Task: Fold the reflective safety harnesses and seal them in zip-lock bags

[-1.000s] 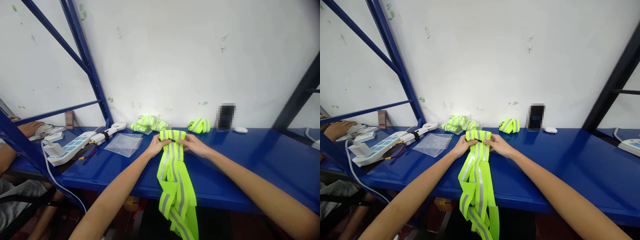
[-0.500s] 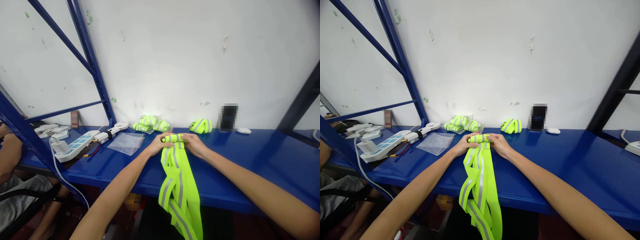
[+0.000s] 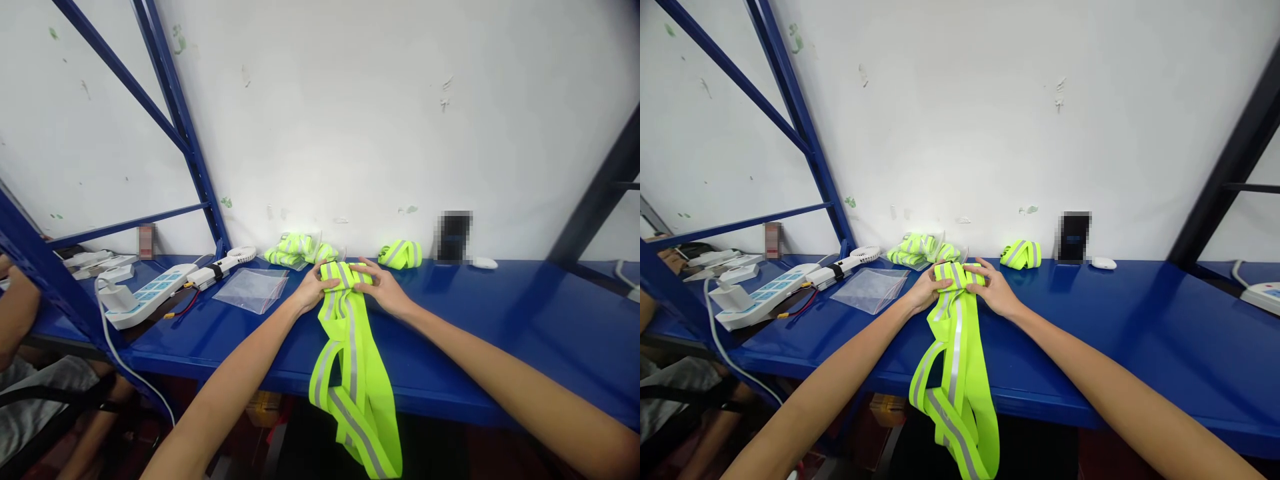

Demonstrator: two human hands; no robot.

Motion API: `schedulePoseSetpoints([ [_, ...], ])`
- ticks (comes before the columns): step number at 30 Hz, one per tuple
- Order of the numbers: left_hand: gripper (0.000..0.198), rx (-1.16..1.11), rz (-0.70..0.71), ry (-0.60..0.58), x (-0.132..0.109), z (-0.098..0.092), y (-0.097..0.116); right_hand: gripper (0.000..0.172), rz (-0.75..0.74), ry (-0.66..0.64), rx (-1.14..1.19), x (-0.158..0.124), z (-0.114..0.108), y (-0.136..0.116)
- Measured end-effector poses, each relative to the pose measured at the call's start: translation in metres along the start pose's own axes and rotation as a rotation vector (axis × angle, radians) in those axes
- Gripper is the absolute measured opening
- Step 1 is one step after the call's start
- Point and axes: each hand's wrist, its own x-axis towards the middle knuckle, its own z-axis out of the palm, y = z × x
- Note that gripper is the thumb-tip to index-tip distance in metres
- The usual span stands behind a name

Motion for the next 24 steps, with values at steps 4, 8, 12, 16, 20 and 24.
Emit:
schedulePoseSetpoints([
  [4, 0.071, 0.084, 0.037, -0.081, 0.001, -0.003, -0.002, 0.082, 0.069, -0.021, 0.161, 0.0, 0.002, 0.003],
  [8, 0.068, 0.159, 0.098, -0.103, 0.002, -0.005, -0.005, 0.088, 0.183, -0.036, 0.306, 0.001, 0.003, 0.006],
  [12, 0.071, 0.203, 0.095, -0.133, 0.001, -0.007, -0.006, 0.055, 0.218, -0.149, 0.366, 0.0, 0.001, 0.003],
  [16, 0.069, 0.217, 0.093, -0.109, 0.001, -0.008, -0.006, 0.035, 0.319, -0.083, 0.421, 0.001, 0.0, 0.003],
  [20, 0.066, 0.205, 0.032, -0.095, 0.003, -0.009, -0.007, 0.036, 0.238, -0.134, 0.422, 0.002, -0.003, 0.005],
  [24, 0.058, 0.254, 0.005, -0.087, 0.004, -0.011, -0.006, 0.049, 0.211, -0.22, 0.345, -0.002, -0.007, 0.0],
])
